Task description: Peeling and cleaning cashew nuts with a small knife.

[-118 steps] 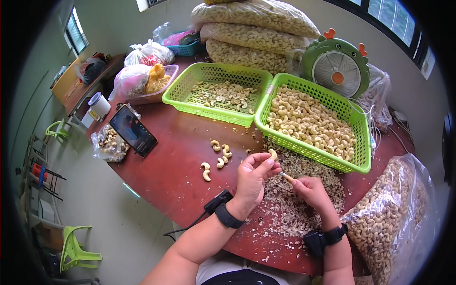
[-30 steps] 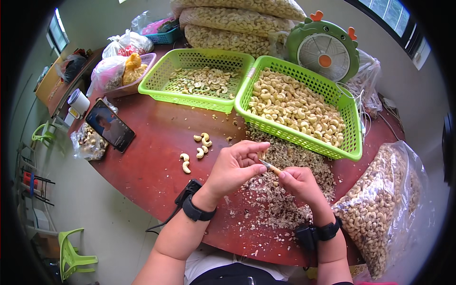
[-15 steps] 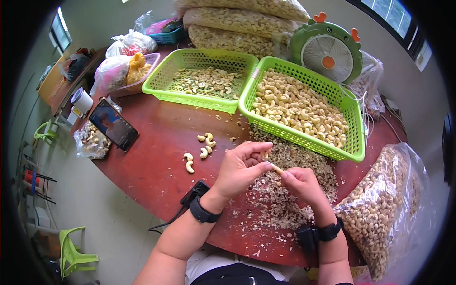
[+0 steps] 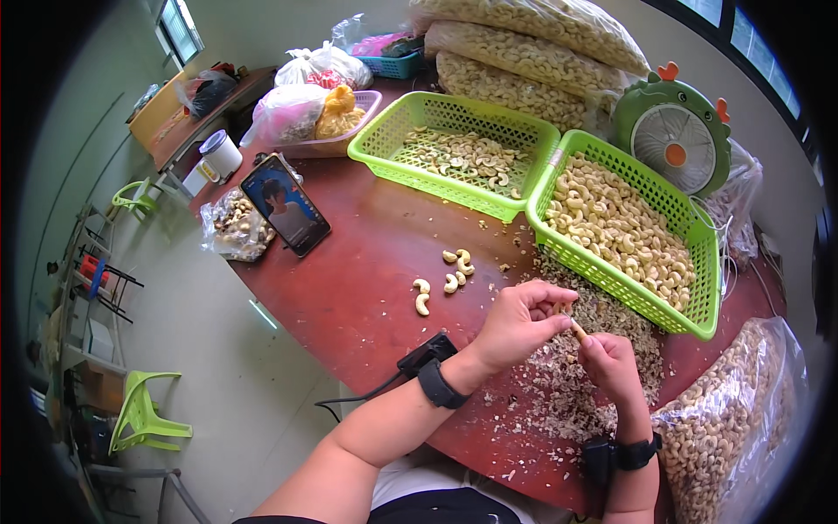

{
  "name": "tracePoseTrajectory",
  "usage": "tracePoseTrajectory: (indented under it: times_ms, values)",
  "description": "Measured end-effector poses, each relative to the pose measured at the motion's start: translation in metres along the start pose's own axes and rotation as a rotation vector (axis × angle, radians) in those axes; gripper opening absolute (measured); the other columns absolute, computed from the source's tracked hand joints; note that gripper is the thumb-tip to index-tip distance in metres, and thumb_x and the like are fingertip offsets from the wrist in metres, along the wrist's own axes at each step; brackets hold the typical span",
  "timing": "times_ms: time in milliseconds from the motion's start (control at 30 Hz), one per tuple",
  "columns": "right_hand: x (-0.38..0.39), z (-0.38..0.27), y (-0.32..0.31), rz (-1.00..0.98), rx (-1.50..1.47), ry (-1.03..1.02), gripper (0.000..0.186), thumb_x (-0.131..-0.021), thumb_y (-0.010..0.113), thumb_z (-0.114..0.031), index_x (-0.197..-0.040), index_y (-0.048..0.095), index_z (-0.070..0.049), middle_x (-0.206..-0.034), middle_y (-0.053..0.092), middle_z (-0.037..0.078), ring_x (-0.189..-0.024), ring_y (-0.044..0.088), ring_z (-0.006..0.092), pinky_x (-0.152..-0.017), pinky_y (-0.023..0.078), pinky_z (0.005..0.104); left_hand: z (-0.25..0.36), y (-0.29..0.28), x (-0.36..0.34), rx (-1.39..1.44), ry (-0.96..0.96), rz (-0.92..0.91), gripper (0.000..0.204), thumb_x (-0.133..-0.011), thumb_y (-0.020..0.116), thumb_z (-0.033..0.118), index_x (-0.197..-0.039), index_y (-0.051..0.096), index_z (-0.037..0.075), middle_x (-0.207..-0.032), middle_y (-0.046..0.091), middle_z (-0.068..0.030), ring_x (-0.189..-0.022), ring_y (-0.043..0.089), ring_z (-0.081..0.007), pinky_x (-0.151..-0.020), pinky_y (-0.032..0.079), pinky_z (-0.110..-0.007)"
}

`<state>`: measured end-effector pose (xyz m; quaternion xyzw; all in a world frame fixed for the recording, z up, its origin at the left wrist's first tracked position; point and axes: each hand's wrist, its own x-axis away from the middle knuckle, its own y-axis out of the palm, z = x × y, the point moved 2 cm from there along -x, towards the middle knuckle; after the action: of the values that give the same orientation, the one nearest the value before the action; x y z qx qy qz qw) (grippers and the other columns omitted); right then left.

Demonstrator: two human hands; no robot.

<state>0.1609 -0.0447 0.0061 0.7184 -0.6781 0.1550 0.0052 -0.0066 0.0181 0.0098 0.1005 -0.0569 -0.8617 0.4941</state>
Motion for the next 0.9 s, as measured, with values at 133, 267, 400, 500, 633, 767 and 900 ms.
tracePoseTrajectory:
  times_ms: [133,267,400,500,633,767,900]
  values:
    - [0.001,-0.002,-0.002,-0.001,-0.019,0.008,0.033,-0.085,0.051,-0.026,-0.062,0.055,-0.003,-0.049,0.045,-0.004,-0.042,0.039,0.0033,-0.038,0.029,0.0190,0.002,0.003,-0.001,0.091,-0.042,0.036,0.037,-0.073,0.061,-0.005,-0.108,0.052,-0.004,-0.093,0.056,-0.0040,-0.077,0.054,-0.0054,-0.068,0.047,-0.017]
    - [0.001,-0.003,-0.003,-0.010,-0.006,0.005,0.033,-0.085,0.052,-0.026,-0.062,0.055,-0.003,-0.049,0.045,-0.003,-0.042,0.041,0.0033,-0.039,0.031,0.0184,0.002,0.003,-0.002,0.145,-0.056,0.027,0.038,-0.072,0.061,-0.006,-0.109,0.051,-0.004,-0.096,0.055,-0.0045,-0.079,0.055,-0.0062,-0.070,0.047,-0.017]
    - [0.001,-0.002,-0.003,-0.019,0.003,0.009,0.033,-0.085,0.052,-0.027,-0.062,0.055,-0.003,-0.049,0.045,-0.003,-0.042,0.041,0.0033,-0.039,0.031,0.0185,0.003,0.003,-0.002,0.127,-0.023,0.014,0.038,-0.072,0.061,-0.006,-0.109,0.051,-0.004,-0.098,0.054,-0.0045,-0.081,0.054,-0.0068,-0.072,0.048,-0.018]
    - [0.000,0.000,-0.004,-0.024,-0.009,0.004,0.033,-0.085,0.051,-0.027,-0.062,0.055,-0.003,-0.049,0.045,-0.003,-0.042,0.040,0.0033,-0.039,0.031,0.0186,0.003,0.003,-0.003,0.132,0.003,0.004,0.038,-0.072,0.061,-0.006,-0.109,0.051,-0.004,-0.098,0.053,-0.0038,-0.081,0.054,-0.0068,-0.072,0.047,-0.018]
    - [0.000,0.000,0.000,-0.022,-0.023,0.009,0.033,-0.085,0.051,-0.027,-0.062,0.055,-0.003,-0.048,0.045,-0.003,-0.042,0.040,0.0033,-0.039,0.030,0.0187,0.002,0.001,-0.001,0.156,0.020,0.018,0.038,-0.072,0.061,-0.006,-0.109,0.051,-0.003,-0.097,0.053,-0.0033,-0.082,0.054,-0.0068,-0.073,0.047,-0.018]
    - [0.002,-0.001,-0.002,-0.015,-0.021,0.007,0.034,-0.085,0.051,-0.027,-0.062,0.055,-0.003,-0.049,0.045,-0.004,-0.042,0.039,0.0032,-0.039,0.030,0.0188,0.001,0.004,-0.002,0.172,0.027,0.019,0.039,-0.072,0.061,-0.007,-0.110,0.051,-0.003,-0.096,0.053,-0.0034,-0.082,0.054,-0.0069,-0.073,0.047,-0.019]
    - [0.003,-0.002,-0.006,-0.020,-0.039,0.024,0.033,-0.085,0.051,-0.027,-0.061,0.054,-0.004,-0.049,0.043,-0.005,-0.044,0.037,0.0029,-0.040,0.028,0.0190,-0.003,0.006,-0.005,0.159,0.038,0.015,0.040,-0.072,0.060,-0.009,-0.110,0.051,-0.003,-0.097,0.054,-0.0045,-0.083,0.054,-0.0076,-0.073,0.047,-0.019]
